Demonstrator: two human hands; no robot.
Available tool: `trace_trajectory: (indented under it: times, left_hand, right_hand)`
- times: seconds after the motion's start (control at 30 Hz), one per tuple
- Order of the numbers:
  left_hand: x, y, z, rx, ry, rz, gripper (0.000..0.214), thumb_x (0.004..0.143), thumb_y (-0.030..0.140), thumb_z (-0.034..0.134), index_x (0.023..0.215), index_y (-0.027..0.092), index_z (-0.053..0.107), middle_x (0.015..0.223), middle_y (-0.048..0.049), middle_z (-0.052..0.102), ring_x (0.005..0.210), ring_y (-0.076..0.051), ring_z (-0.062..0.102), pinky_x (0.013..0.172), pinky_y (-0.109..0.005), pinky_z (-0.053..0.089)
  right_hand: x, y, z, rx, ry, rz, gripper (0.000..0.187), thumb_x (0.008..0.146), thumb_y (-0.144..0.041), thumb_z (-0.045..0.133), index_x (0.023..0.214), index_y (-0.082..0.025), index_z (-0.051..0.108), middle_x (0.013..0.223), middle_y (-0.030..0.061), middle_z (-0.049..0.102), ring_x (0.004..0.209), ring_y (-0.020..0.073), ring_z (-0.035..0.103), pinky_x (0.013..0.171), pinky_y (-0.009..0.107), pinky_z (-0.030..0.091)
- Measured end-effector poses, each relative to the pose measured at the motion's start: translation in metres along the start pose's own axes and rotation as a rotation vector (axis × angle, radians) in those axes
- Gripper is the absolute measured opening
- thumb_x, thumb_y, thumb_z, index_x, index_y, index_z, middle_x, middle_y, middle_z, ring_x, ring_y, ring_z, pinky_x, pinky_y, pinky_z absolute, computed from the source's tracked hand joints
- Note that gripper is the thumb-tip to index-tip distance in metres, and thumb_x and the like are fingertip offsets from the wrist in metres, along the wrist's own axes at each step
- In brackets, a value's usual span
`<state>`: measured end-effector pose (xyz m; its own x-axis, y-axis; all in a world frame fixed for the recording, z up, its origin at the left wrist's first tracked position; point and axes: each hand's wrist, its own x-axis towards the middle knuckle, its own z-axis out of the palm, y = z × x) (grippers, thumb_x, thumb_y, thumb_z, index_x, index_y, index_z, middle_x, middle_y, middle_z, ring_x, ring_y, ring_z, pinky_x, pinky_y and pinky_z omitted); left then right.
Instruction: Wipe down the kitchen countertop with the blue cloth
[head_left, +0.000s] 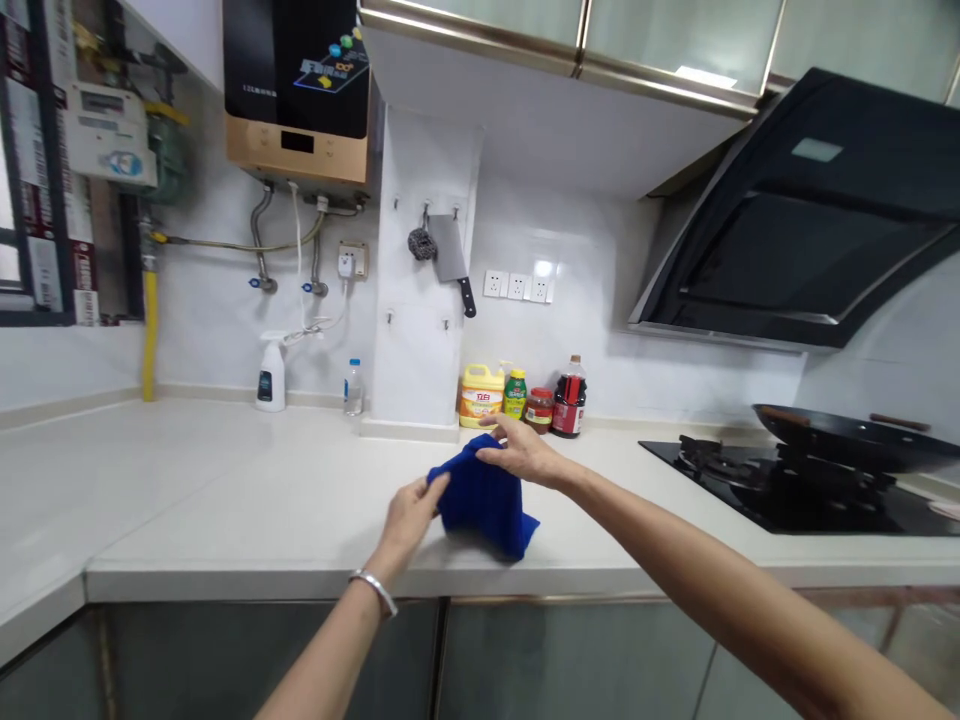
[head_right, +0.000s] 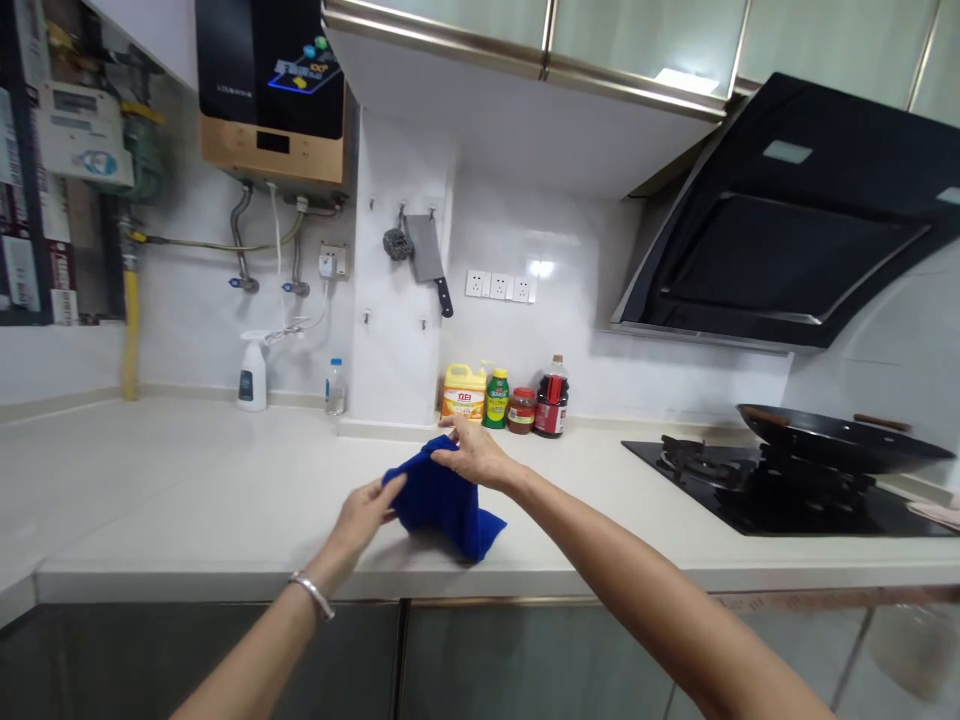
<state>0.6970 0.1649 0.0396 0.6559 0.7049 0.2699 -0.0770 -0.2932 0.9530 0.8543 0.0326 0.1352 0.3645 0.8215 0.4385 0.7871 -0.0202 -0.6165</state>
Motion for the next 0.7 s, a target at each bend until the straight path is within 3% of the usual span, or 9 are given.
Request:
trace_trajectory:
  times: [0.07, 0.17, 0.27, 0.43, 0.53, 0.63, 0.7]
  left_hand:
    - [0.003, 0.013, -0.020, -0.014, -0.007, 0.015, 0.082, 0.060, 0.085, 0.064, 0.100, 0.013, 0.072, 0.093, -0.0092, 0.075, 0.094, -0.027, 0.069, 0.085, -0.038, 0.059]
    - [0.004, 0.040, -0.047, -0.001, 0.007, 0.038, 0.073, 0.060, 0.080, 0.071, 0.093, 0.015, 0.070, 0.088, -0.0060, 0.073, 0.088, -0.023, 0.067, 0.084, -0.037, 0.058]
    - [-0.004, 0.072, -0.060, 0.076, 0.032, 0.062, 0.070, 0.061, 0.080, 0.071, 0.090, 0.017, 0.070, 0.080, -0.0032, 0.070, 0.077, -0.020, 0.063, 0.072, -0.033, 0.056]
    - [-0.022, 0.119, -0.063, 0.318, 0.016, 0.221, 0.063, 0.072, 0.083, 0.063, 0.080, 0.020, 0.068, 0.074, -0.0014, 0.065, 0.071, -0.019, 0.057, 0.063, -0.027, 0.048]
    - [-0.022, 0.131, -0.059, 0.376, 0.042, 0.231, 0.065, 0.074, 0.085, 0.059, 0.077, 0.020, 0.067, 0.070, -0.0011, 0.064, 0.069, -0.019, 0.056, 0.062, -0.027, 0.046]
    - [-0.013, 0.126, -0.051, 0.389, 0.045, 0.131, 0.071, 0.069, 0.089, 0.059, 0.078, 0.019, 0.069, 0.073, -0.0038, 0.068, 0.074, -0.023, 0.060, 0.064, -0.029, 0.049]
    - [-0.006, 0.122, -0.042, 0.385, 0.068, 0.105, 0.071, 0.068, 0.089, 0.059, 0.075, 0.019, 0.068, 0.071, -0.0044, 0.068, 0.075, -0.024, 0.061, 0.065, -0.031, 0.050]
  right_hand:
    - [-0.006, 0.001, -0.015, 0.068, 0.007, 0.063, 0.059, 0.075, -0.027, 0.081, 0.130, -0.017, 0.060, 0.100, 0.0034, 0.065, 0.088, 0.0180, 0.061, 0.080, 0.033, 0.051]
    - [-0.015, 0.007, -0.038, 0.186, 0.008, 0.099, 0.051, 0.073, -0.021, 0.080, 0.122, -0.016, 0.066, 0.103, 0.0045, 0.067, 0.084, 0.0154, 0.061, 0.076, 0.029, 0.051]
    - [-0.026, 0.010, -0.056, 0.284, -0.034, 0.066, 0.040, 0.073, -0.021, 0.079, 0.111, -0.017, 0.072, 0.111, 0.0061, 0.070, 0.080, 0.0131, 0.060, 0.073, 0.028, 0.050]
    - [-0.051, -0.003, -0.086, 0.320, -0.226, -0.070, 0.035, 0.077, -0.032, 0.078, 0.110, -0.020, 0.077, 0.112, 0.0057, 0.073, 0.081, 0.0149, 0.062, 0.071, 0.028, 0.049]
    - [-0.061, -0.008, -0.096, 0.265, -0.331, -0.175, 0.042, 0.075, -0.032, 0.080, 0.116, -0.023, 0.076, 0.107, 0.0034, 0.074, 0.091, 0.0186, 0.065, 0.076, 0.029, 0.051]
    - [-0.060, 0.001, -0.091, 0.087, -0.256, -0.261, 0.030, 0.076, -0.021, 0.075, 0.106, -0.024, 0.080, 0.101, 0.0023, 0.076, 0.094, 0.0200, 0.066, 0.080, 0.029, 0.051]
    - [-0.054, 0.012, -0.085, -0.027, -0.179, -0.242, 0.021, 0.080, -0.015, 0.068, 0.095, -0.023, 0.081, 0.090, 0.0019, 0.076, 0.085, 0.0187, 0.066, 0.077, 0.029, 0.050]
